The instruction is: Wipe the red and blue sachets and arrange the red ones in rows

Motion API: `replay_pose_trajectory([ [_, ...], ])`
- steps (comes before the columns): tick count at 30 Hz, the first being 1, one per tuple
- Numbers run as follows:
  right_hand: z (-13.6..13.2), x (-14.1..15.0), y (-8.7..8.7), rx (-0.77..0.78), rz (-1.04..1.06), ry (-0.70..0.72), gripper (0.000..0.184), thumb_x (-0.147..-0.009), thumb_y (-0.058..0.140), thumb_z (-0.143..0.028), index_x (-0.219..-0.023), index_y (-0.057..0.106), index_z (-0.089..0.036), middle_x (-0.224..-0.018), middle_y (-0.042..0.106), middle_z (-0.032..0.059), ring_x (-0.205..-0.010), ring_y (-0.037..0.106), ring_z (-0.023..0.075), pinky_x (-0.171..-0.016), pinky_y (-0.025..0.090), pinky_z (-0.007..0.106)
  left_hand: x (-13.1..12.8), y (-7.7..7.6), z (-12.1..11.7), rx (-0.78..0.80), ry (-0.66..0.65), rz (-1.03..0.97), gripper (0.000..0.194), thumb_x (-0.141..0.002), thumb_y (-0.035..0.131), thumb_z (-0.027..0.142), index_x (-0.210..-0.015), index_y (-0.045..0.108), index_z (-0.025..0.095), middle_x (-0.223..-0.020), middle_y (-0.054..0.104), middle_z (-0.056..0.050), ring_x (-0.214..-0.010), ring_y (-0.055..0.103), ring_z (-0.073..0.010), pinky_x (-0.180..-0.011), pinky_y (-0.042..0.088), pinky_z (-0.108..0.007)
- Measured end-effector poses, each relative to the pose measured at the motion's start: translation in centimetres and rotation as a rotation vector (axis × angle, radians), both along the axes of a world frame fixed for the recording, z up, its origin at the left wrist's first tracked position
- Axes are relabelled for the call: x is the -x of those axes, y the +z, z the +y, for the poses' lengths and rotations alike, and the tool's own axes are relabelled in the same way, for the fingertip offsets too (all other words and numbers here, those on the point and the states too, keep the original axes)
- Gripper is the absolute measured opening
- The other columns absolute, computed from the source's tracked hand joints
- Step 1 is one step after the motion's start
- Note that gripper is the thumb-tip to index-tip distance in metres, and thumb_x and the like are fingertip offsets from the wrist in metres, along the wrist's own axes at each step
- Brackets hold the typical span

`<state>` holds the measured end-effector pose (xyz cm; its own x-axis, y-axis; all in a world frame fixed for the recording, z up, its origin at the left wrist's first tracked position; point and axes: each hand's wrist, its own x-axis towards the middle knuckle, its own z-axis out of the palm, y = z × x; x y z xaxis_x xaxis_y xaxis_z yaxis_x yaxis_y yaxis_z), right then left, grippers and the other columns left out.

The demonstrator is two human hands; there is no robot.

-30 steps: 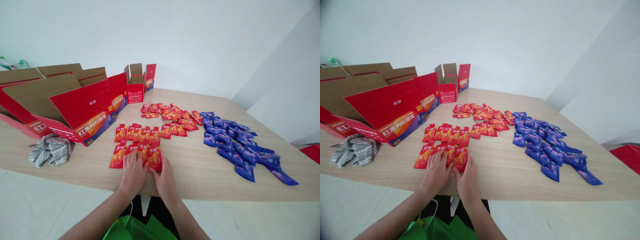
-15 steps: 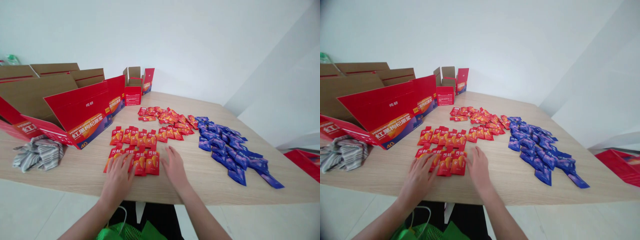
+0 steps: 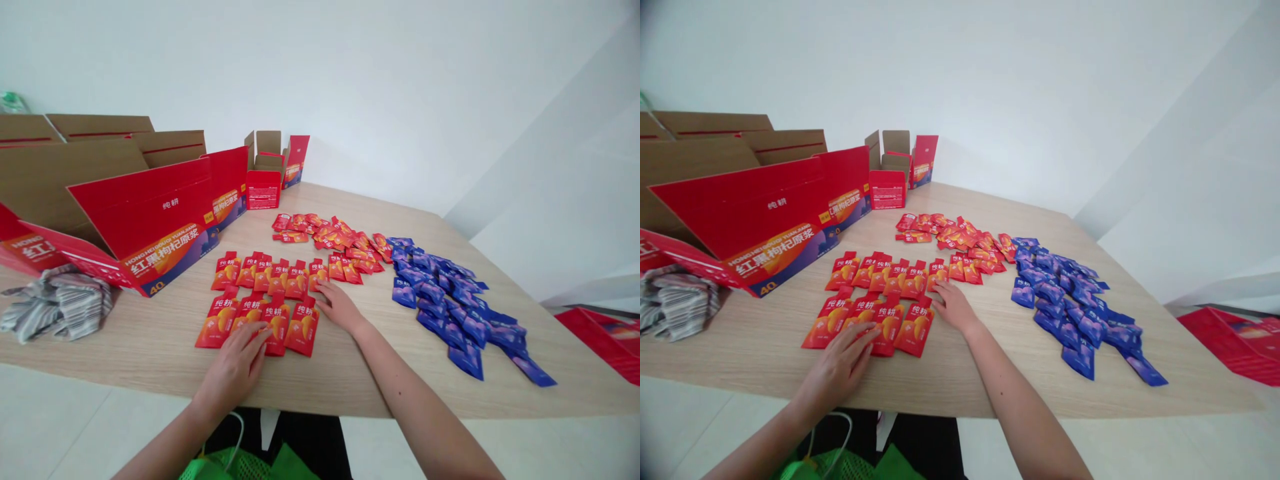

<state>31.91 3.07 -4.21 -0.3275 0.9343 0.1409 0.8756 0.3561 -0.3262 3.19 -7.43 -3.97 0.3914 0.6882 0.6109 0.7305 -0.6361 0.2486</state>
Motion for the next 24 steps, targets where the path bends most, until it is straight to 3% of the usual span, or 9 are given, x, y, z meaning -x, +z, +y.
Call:
replay_pose_trajectory([
  [4, -0.1, -0.7, 0.6, -0.024, -0.009, -0.025, 0.046, -0.092, 0.063, -0.028, -0.138, 0.059, -0.023, -0.148, 0.056, 0.0081, -0.139, 0.049, 0.0214, -0.116, 0.036, 0.041, -0.1, 0.1, 0.2, 0.017, -0.024, -0.027, 0.03, -0.099, 0.046, 0.021, -0.116, 0.07, 0.018, -0.119, 0.071, -0.012, -0.111, 0.068, -0.0248, -0.096, 0.06, -0.04],
  [10, 2.4, -3.8, 1.6, -0.082, -0.077, -0.326, 0.049, -0.099, 0.051, -0.032, -0.145, 0.052, -0.015, -0.159, 0.039, 0.0177, -0.146, 0.035, 0.0315, -0.118, 0.028, 0.052, 0.2, -0.1, 0.2, 0.037, -0.019, -0.059, 0.03, -0.098, 0.047, 0.023, -0.116, 0.071, 0.023, -0.119, 0.071, -0.011, -0.11, 0.069, -0.0252, -0.098, 0.059, -0.043],
  [14, 2.9, -5.1, 1.2, -0.006, -0.13, -0.322, 0.046, -0.096, 0.058, -0.034, -0.139, 0.06, -0.02, -0.155, 0.046, 0.015, -0.144, 0.039, 0.0297, -0.117, 0.03, 0.046, 0.1, 0.3, 0.1, 0.019, -0.029, -0.07, 0.029, -0.099, 0.045, 0.021, -0.113, 0.07, 0.02, -0.117, 0.071, -0.012, -0.11, 0.069, -0.024, -0.096, 0.06, -0.041],
  [19, -1.4, -6.3, 0.2, 0.013, -0.166, -0.302, 0.045, -0.097, 0.055, -0.031, -0.139, 0.06, -0.017, -0.152, 0.05, 0.0162, -0.143, 0.041, 0.0273, -0.119, 0.029, 0.044, 0.1, 0.6, 0.0, 0.024, -0.022, -0.034, 0.03, -0.1, 0.043, 0.021, -0.115, 0.069, 0.02, -0.118, 0.072, -0.012, -0.112, 0.067, -0.0235, -0.099, 0.057, -0.041],
  [24, -8.6, -6.6, -1.6, -0.089, -0.112, -0.241, 0.043, -0.094, 0.059, -0.037, -0.132, 0.066, -0.018, -0.147, 0.055, 0.0176, -0.14, 0.046, 0.0334, -0.117, 0.035, 0.053, -0.2, 0.1, 0.0, 0.056, 0.054, 0.063, 0.032, -0.099, 0.045, 0.025, -0.118, 0.069, 0.019, -0.131, 0.068, -0.012, -0.124, 0.06, -0.0309, -0.108, 0.046, -0.056],
])
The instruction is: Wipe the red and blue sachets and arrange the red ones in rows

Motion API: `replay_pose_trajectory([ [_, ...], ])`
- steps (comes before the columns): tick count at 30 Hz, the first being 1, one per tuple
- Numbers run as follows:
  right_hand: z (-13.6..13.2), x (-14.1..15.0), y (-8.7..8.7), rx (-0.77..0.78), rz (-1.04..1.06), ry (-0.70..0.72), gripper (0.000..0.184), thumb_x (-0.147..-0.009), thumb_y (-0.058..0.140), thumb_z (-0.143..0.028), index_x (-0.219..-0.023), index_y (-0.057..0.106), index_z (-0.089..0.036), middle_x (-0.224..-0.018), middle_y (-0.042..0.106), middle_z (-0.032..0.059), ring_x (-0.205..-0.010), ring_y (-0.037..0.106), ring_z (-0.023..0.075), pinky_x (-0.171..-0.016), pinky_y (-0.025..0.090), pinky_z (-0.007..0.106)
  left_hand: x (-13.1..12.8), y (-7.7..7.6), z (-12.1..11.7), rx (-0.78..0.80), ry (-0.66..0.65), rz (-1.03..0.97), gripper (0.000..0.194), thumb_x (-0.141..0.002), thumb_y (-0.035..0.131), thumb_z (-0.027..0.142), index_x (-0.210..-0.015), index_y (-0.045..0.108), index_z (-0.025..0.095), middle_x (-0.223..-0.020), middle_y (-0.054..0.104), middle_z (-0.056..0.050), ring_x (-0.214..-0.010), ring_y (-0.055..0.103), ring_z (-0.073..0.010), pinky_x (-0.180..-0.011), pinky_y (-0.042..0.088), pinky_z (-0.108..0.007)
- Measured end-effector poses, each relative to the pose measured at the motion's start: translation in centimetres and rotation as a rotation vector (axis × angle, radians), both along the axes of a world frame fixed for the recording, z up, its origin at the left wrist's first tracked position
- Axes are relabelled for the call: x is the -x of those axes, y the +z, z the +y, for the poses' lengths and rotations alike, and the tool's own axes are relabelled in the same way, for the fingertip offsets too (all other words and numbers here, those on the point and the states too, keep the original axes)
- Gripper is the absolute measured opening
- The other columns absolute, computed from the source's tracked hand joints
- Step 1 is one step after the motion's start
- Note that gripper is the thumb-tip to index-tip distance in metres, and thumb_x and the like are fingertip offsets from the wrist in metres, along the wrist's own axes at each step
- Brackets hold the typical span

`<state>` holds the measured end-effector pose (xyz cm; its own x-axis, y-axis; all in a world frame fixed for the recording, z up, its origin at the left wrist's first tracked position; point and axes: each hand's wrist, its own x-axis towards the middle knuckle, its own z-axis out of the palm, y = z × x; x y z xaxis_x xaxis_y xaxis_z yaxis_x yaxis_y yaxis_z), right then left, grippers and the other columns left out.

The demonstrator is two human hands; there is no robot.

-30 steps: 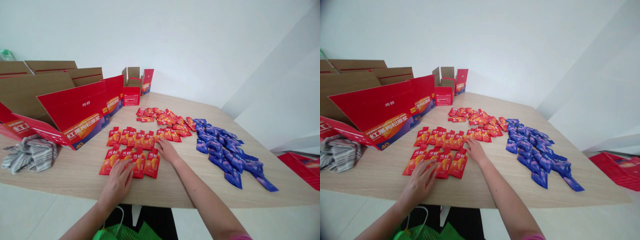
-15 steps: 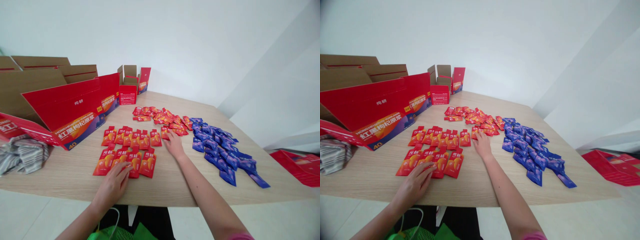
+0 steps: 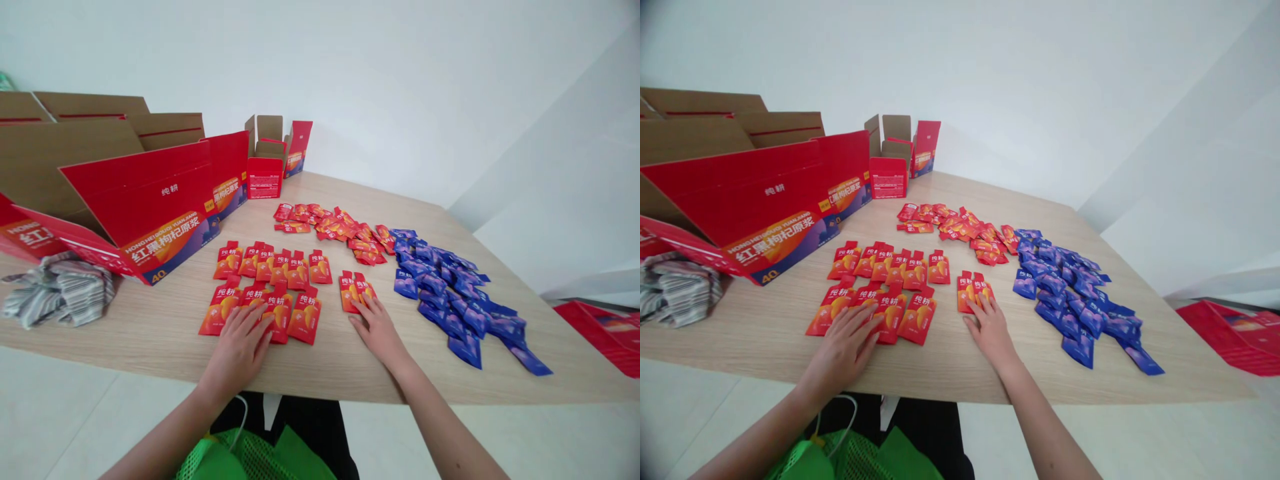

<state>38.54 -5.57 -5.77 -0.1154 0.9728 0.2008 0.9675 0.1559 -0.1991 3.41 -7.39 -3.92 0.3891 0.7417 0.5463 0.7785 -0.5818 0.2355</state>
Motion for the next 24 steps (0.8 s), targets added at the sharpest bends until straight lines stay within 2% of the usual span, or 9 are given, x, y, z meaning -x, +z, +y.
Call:
replay_pose_trajectory([
  [4, -4.4, 3.2, -0.7, -0.054, 0.067, 0.031, 0.042, -0.091, 0.063, -0.037, -0.131, 0.068, -0.025, -0.147, 0.055, 0.0144, -0.139, 0.044, 0.0386, -0.111, 0.04, 0.058, -0.2, -0.4, 0.0, 0.071, 0.006, 0.072, 0.032, -0.099, 0.046, 0.029, -0.119, 0.07, 0.022, -0.125, 0.072, -0.009, -0.124, 0.06, -0.0315, -0.111, 0.04, -0.058],
  [7, -5.9, 6.4, -0.6, -0.056, 0.086, 0.054, 0.043, -0.09, 0.064, -0.034, -0.133, 0.066, -0.028, -0.147, 0.055, 0.0138, -0.139, 0.044, 0.0407, -0.108, 0.04, 0.062, -0.2, -0.1, 0.1, 0.066, 0.018, 0.074, 0.032, -0.099, 0.045, 0.029, -0.118, 0.07, 0.021, -0.125, 0.072, -0.01, -0.123, 0.061, -0.0312, -0.11, 0.041, -0.057],
  [10, -6.3, 8.4, -0.3, -0.071, 0.085, 0.036, 0.042, -0.091, 0.063, -0.033, -0.132, 0.066, -0.027, -0.148, 0.054, 0.0151, -0.138, 0.044, 0.0418, -0.107, 0.04, 0.064, -0.8, 0.6, 0.1, 0.047, -0.009, 0.086, 0.034, -0.1, 0.043, 0.029, -0.123, 0.067, 0.021, -0.131, 0.069, -0.01, -0.125, 0.059, -0.0294, -0.111, 0.04, -0.055],
  [15, -6.5, 9.5, -0.1, -0.128, 0.071, 0.041, 0.039, -0.093, 0.059, -0.029, -0.131, 0.066, -0.023, -0.146, 0.054, 0.0172, -0.136, 0.045, 0.0418, -0.106, 0.041, 0.062, -2.9, 0.7, -0.5, 0.072, -0.228, 0.182, 0.035, -0.102, 0.045, 0.032, -0.131, 0.063, 0.023, -0.138, 0.065, -0.004, -0.132, 0.054, -0.0225, -0.119, 0.032, -0.046],
  [20, -6.9, 10.1, -0.5, -0.176, 0.067, 0.056, 0.04, -0.093, 0.059, -0.03, -0.133, 0.064, -0.021, -0.143, 0.056, 0.0181, -0.133, 0.048, 0.0419, -0.103, 0.044, 0.061, -3.9, -0.2, -1.6, 0.059, -0.196, 0.194, 0.033, -0.101, 0.049, 0.032, -0.13, 0.063, 0.023, -0.135, 0.067, -0.004, -0.13, 0.055, -0.0202, -0.123, 0.025, -0.044],
  [24, -7.1, 10.6, -0.8, -0.192, 0.081, 0.051, 0.04, -0.094, 0.057, -0.029, -0.133, 0.063, -0.023, -0.142, 0.057, 0.0163, -0.131, 0.049, 0.0409, -0.102, 0.046, 0.06, -4.0, -0.2, -2.2, 0.056, -0.164, 0.163, 0.032, -0.099, 0.052, 0.031, -0.127, 0.065, 0.024, -0.13, 0.069, -0.005, -0.125, 0.058, -0.022, -0.122, 0.026, -0.047],
])
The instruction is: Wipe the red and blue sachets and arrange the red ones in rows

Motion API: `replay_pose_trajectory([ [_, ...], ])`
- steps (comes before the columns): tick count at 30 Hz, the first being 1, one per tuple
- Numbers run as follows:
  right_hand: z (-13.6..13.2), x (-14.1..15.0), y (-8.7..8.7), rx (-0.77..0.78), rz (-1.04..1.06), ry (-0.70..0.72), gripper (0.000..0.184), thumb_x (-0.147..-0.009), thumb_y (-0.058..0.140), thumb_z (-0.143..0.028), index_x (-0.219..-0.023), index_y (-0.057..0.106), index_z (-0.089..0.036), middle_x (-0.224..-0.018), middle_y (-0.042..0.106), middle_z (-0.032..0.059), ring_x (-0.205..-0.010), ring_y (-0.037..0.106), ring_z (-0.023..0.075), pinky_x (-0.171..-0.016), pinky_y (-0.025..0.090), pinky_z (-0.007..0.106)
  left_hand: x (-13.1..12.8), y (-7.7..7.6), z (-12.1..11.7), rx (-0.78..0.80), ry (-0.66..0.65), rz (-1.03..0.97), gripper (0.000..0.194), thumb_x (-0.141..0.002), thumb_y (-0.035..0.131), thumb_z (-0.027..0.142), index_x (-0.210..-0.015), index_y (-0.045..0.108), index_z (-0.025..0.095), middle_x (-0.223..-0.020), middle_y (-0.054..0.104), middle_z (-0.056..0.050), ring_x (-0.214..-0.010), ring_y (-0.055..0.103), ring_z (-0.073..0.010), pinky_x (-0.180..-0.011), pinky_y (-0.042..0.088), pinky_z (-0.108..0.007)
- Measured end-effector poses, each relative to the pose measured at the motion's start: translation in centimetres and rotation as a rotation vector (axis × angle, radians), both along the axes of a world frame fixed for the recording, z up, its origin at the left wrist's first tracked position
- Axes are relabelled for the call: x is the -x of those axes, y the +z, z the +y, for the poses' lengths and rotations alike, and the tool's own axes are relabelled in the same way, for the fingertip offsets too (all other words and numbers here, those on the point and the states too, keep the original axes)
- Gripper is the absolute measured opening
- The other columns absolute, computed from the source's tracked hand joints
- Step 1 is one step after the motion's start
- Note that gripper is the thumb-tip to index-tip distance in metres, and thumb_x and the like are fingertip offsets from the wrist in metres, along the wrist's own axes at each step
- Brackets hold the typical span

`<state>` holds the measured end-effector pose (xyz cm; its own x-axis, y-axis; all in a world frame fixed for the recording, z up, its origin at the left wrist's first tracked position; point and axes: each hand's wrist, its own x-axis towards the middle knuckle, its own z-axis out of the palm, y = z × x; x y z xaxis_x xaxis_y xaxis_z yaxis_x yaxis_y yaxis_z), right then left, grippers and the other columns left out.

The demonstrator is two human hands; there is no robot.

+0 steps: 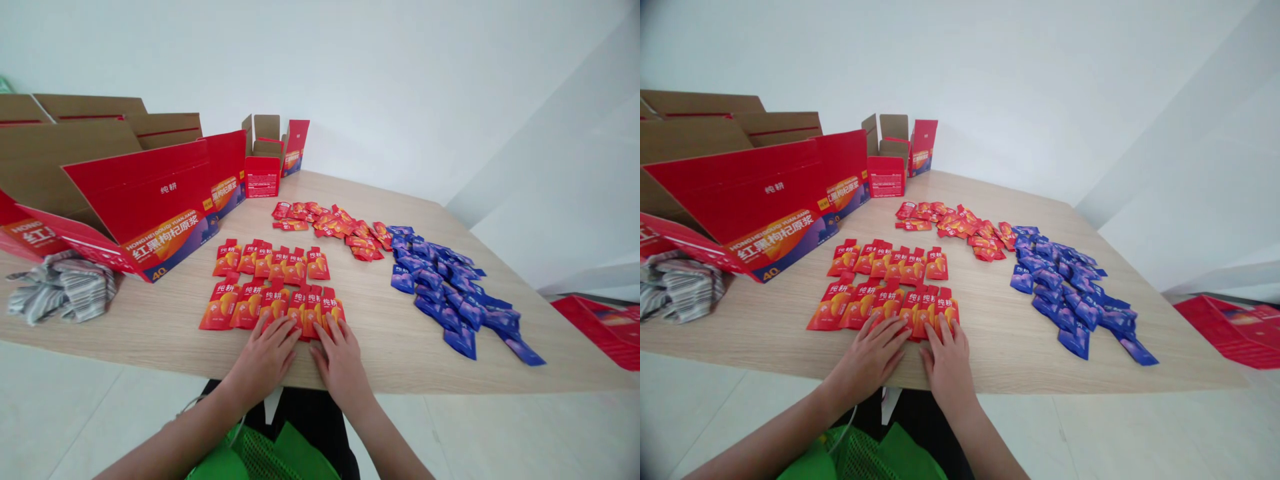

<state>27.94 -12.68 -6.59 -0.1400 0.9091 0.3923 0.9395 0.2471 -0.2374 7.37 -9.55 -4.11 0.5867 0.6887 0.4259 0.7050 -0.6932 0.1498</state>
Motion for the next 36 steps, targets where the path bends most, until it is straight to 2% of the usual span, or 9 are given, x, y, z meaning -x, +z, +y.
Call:
replay_pose_trajectory([
  [6, -0.1, -0.3, 0.1, -0.003, 0.075, 0.016, 0.052, -0.095, 0.057, -0.033, -0.146, 0.049, -0.025, -0.149, 0.052, 0.0146, -0.133, 0.05, 0.0366, -0.106, 0.045, 0.058, 0.3, 0.9, -0.1, -0.038, -0.033, -0.045, 0.033, -0.101, 0.046, 0.026, -0.128, 0.063, 0.021, -0.128, 0.069, -0.008, -0.121, 0.059, -0.0239, -0.114, 0.036, -0.048],
  [10, 2.1, -3.7, 0.5, -0.021, 0.132, 0.017, 0.056, -0.097, 0.055, -0.041, -0.148, 0.045, -0.024, -0.151, 0.05, 0.0151, -0.135, 0.05, 0.0331, -0.109, 0.045, 0.055, 2.1, 1.1, 0.4, -0.143, 0.001, -0.147, 0.03, -0.1, 0.045, 0.019, -0.125, 0.062, 0.018, -0.119, 0.07, -0.009, -0.111, 0.062, -0.0236, -0.108, 0.041, -0.046],
  [13, 6.7, -8.0, 1.4, -0.038, 0.131, -0.021, 0.057, -0.096, 0.055, -0.043, -0.147, 0.045, -0.018, -0.151, 0.049, 0.0179, -0.137, 0.048, 0.0319, -0.111, 0.044, 0.054, 3.3, 0.9, 0.9, -0.188, 0.067, -0.228, 0.025, -0.099, 0.048, 0.015, -0.118, 0.063, 0.016, -0.113, 0.069, -0.01, -0.107, 0.062, -0.0235, -0.102, 0.044, -0.043],
  [17, 15.5, -13.3, 3.3, 0.034, 0.03, -0.186, 0.056, -0.093, 0.058, -0.034, -0.143, 0.05, -0.012, -0.151, 0.048, 0.0203, -0.14, 0.045, 0.0307, -0.116, 0.038, 0.049, 3.6, 0.6, 0.9, -0.214, 0.051, -0.26, 0.021, -0.1, 0.048, 0.014, -0.112, 0.065, 0.014, -0.107, 0.069, -0.01, -0.102, 0.062, -0.0225, -0.098, 0.047, -0.04],
  [21, 23.0, -15.4, 4.2, 0.071, -0.003, -0.246, 0.056, -0.09, 0.059, -0.027, -0.142, 0.052, -0.009, -0.151, 0.047, 0.0229, -0.141, 0.043, 0.0346, -0.116, 0.035, 0.053, 3.5, 0.7, 0.7, -0.262, 0.013, -0.223, 0.024, -0.102, 0.044, 0.016, -0.109, 0.067, 0.015, -0.104, 0.07, -0.008, -0.099, 0.064, -0.021, -0.095, 0.049, -0.037],
  [24, 25.5, -15.5, 4.0, 0.119, -0.033, -0.192, 0.057, -0.082, 0.069, -0.025, -0.137, 0.058, -0.012, -0.144, 0.056, 0.0205, -0.136, 0.049, 0.0351, -0.114, 0.038, 0.052, 3.6, 0.7, 0.6, -0.265, 0.032, -0.219, 0.026, -0.103, 0.042, 0.018, -0.11, 0.067, 0.016, -0.105, 0.071, -0.008, -0.1, 0.065, -0.0201, -0.094, 0.05, -0.034],
  [27, 25.4, -15.5, 3.8, 0.136, -0.065, -0.099, 0.048, -0.08, 0.07, -0.019, -0.127, 0.067, -0.014, -0.133, 0.066, 0.0171, -0.127, 0.058, 0.0307, -0.11, 0.043, 0.046, 3.7, 0.7, 0.6, -0.25, 0.039, -0.222, 0.026, -0.103, 0.042, 0.019, -0.11, 0.067, 0.016, -0.106, 0.072, -0.007, -0.101, 0.065, -0.0194, -0.095, 0.05, -0.032],
  [30, 23.5, -15.9, 3.9, 0.107, -0.096, -0.015, 0.034, -0.086, 0.061, -0.014, -0.117, 0.073, -0.016, -0.124, 0.072, 0.0133, -0.121, 0.062, 0.0271, -0.11, 0.045, 0.044, 3.7, 0.6, 0.5, -0.238, 0.032, -0.228, 0.026, -0.102, 0.043, 0.018, -0.112, 0.067, 0.016, -0.106, 0.072, -0.007, -0.102, 0.065, -0.0191, -0.097, 0.05, -0.031],
  [36, 17.0, -16.3, 5.6, -0.073, -0.122, 0.041, 0.043, -0.094, 0.043, -0.007, -0.124, 0.07, -0.018, -0.132, 0.069, 0.0085, -0.132, 0.056, 0.0257, -0.114, 0.044, 0.049, 3.9, 0.7, 0.2, -0.208, -0.002, -0.279, 0.024, -0.099, 0.048, 0.016, -0.112, 0.069, 0.017, -0.106, 0.073, -0.007, -0.101, 0.067, -0.0186, -0.099, 0.051, -0.031],
])
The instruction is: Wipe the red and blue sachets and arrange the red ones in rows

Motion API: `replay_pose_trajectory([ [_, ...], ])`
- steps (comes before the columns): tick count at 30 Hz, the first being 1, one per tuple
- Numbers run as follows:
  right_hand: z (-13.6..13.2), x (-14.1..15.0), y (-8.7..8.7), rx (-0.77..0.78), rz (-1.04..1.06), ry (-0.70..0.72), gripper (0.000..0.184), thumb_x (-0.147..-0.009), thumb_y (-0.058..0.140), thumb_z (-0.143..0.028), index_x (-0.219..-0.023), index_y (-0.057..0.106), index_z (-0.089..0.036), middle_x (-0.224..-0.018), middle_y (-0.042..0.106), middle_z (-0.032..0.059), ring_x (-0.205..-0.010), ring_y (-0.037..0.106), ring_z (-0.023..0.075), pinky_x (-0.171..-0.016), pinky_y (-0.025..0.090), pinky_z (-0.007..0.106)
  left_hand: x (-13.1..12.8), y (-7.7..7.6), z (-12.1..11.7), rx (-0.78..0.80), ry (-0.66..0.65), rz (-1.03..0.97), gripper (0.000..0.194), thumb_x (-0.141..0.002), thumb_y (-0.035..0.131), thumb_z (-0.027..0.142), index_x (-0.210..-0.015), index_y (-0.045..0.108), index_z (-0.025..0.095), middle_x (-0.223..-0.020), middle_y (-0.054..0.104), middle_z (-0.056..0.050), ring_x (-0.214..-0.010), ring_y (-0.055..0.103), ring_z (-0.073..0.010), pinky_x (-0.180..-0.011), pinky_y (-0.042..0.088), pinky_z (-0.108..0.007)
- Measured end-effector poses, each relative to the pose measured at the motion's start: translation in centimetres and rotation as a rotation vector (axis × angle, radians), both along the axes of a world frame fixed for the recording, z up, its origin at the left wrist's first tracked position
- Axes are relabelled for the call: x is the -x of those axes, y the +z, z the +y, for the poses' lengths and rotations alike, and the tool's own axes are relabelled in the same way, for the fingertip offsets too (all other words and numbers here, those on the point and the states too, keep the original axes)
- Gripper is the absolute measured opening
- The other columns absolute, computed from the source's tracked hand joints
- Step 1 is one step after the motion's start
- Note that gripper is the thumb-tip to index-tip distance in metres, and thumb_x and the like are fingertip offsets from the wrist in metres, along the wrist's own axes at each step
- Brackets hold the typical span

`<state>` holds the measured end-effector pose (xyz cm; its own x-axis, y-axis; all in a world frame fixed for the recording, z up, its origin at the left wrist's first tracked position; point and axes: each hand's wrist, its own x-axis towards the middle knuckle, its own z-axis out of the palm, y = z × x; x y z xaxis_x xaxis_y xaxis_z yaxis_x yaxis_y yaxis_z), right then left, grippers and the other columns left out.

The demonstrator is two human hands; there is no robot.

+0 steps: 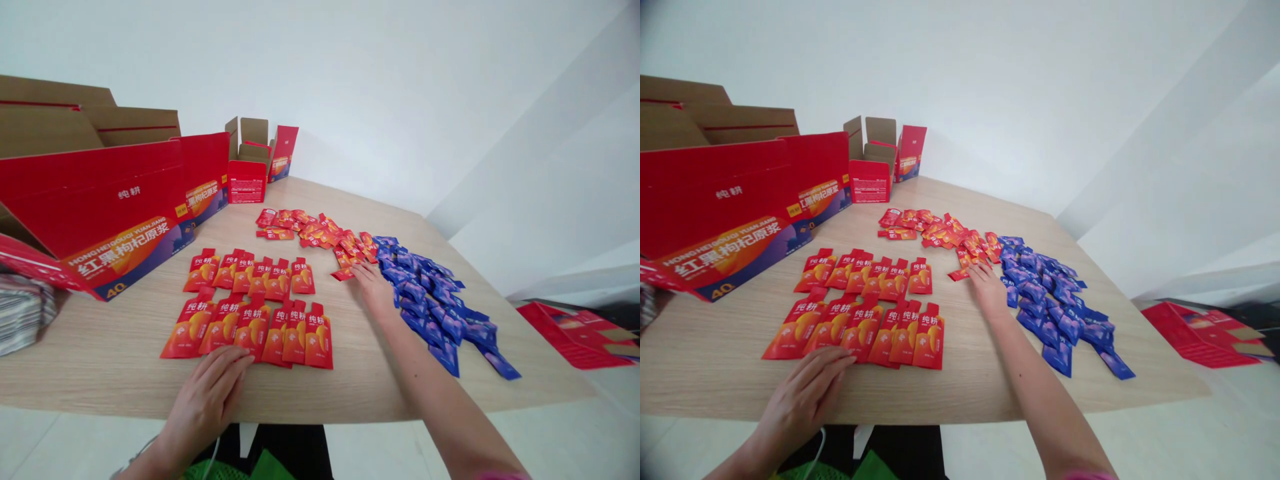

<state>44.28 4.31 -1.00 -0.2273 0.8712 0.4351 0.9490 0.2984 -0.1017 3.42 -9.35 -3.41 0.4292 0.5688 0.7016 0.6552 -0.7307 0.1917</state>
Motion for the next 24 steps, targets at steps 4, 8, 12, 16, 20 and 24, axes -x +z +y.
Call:
replay_pose_trajectory([
  [4, -5.6, 2.2, 1.9, -0.256, 0.004, 0.174, 0.042, -0.1, 0.041, -0.011, -0.13, 0.067, -0.024, -0.133, 0.068, 0.0046, -0.131, 0.059, 0.0226, -0.111, 0.05, 0.046, -1.3, 2.6, 0.5, 0.183, -0.038, -0.204, 0.023, -0.099, 0.049, 0.02, -0.111, 0.069, 0.023, -0.107, 0.074, -0.005, -0.102, 0.069, -0.0181, -0.094, 0.055, -0.03],
  [8, -10.2, 5.9, 4.2, -0.346, -0.053, 0.366, 0.041, -0.102, 0.043, -0.014, -0.136, 0.062, -0.027, -0.135, 0.067, 0.0039, -0.135, 0.055, 0.0224, -0.105, 0.056, 0.041, -5.3, 6.9, 2.9, 0.866, -0.059, -0.544, 0.037, -0.098, 0.048, 0.048, -0.117, 0.065, 0.022, -0.098, 0.075, -0.005, -0.098, 0.071, -0.0232, -0.088, 0.058, -0.038],
  [12, -12.4, 7.9, 5.5, -0.44, -0.176, 0.467, 0.042, -0.101, 0.045, -0.01, -0.14, 0.057, -0.023, -0.134, 0.067, 0.006, -0.137, 0.051, 0.0231, -0.099, 0.058, 0.035, -9.8, 9.6, 5.0, 1.577, -0.328, -0.716, 0.038, -0.076, 0.074, 0.054, -0.078, 0.062, 0.018, -0.074, 0.067, 0.0, -0.069, 0.066, -0.0155, -0.069, 0.058, -0.03],
  [16, -13.1, 6.9, 4.2, -0.45, -0.152, 0.375, 0.051, -0.101, 0.04, -0.006, -0.15, 0.044, -0.018, -0.134, 0.066, 0.0103, -0.135, 0.053, 0.0217, -0.098, 0.058, 0.033, -12.0, 9.7, 5.6, 1.705, -0.288, -0.758, 0.034, -0.068, 0.083, 0.04, -0.072, 0.06, 0.016, -0.066, 0.063, 0.002, -0.057, 0.058, -0.0092, -0.056, 0.05, -0.02],
  [20, -13.6, 4.5, 0.7, -0.41, -0.016, 0.116, 0.057, -0.1, 0.036, -0.002, -0.153, 0.04, -0.022, -0.135, 0.065, 0.0106, -0.125, 0.063, 0.0188, -0.099, 0.058, 0.034, -13.0, 9.4, 7.8, 1.612, -0.185, -0.737, 0.023, -0.079, 0.074, 0.034, -0.077, 0.062, 0.016, -0.069, 0.065, 0.002, -0.057, 0.058, -0.0085, -0.057, 0.048, -0.019],
  [24, -14.3, 3.5, -2.1, -0.237, 0.022, 0.116, 0.051, -0.099, 0.038, -0.005, -0.143, 0.055, -0.023, -0.133, 0.067, 0.0082, -0.122, 0.065, 0.0197, -0.1, 0.058, 0.036, -15.1, 8.7, 12.6, 1.463, -0.075, -0.653, 0.021, -0.094, 0.06, 0.034, -0.084, 0.061, 0.015, -0.074, 0.065, 0.001, -0.062, 0.061, -0.0094, -0.062, 0.051, -0.022],
])
